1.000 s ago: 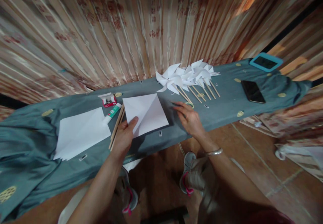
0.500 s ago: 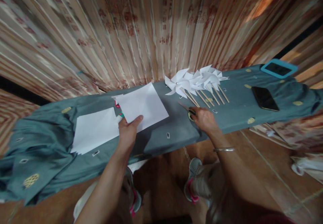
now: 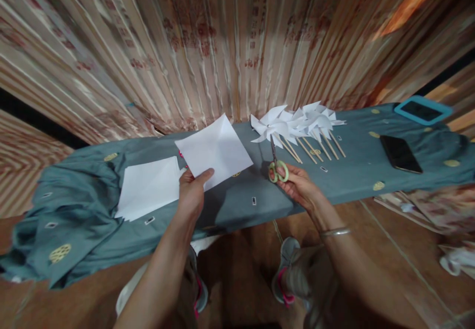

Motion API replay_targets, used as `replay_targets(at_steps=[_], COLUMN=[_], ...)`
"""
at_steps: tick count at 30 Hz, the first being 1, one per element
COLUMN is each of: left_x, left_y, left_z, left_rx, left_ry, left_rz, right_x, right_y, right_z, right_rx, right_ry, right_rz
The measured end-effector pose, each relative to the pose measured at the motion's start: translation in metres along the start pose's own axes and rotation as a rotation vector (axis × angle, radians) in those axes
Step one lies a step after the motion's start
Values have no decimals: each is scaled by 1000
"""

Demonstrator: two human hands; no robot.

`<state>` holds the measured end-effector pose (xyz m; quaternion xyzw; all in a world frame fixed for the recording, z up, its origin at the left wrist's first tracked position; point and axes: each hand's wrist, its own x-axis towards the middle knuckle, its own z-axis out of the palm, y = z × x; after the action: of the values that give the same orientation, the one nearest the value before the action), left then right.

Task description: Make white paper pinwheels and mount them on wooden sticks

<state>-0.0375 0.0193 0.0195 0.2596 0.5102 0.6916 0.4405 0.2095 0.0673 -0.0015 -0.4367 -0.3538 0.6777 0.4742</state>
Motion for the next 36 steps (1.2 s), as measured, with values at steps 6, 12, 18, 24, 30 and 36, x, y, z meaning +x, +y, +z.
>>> replay_targets(at_steps=[6,12,18,24,30,36], left_x=[-3,-5,-3,-5,-4,-2], left_y=[-2,-16,-27,-25,-22,-18], left_z=[2,3,4,13,12,4], left_rx=[10,-30,125,228,260,310], left_ry=[-49,-37,-23,-78,-199,-269], left_rz=[-58,-96,-47,3,-43,-2], right_x=[-3,-5,-7,3,14,13], right_y=[-7,-10,3,7,-1,-8], right_z=[11,18,34,47,38,27], right_rx=[70,137,141,38,-67,-86], right_ry=[-110,-110,-111,90,59,31], right_rz=[0,-27,-83,-126,-136,-133])
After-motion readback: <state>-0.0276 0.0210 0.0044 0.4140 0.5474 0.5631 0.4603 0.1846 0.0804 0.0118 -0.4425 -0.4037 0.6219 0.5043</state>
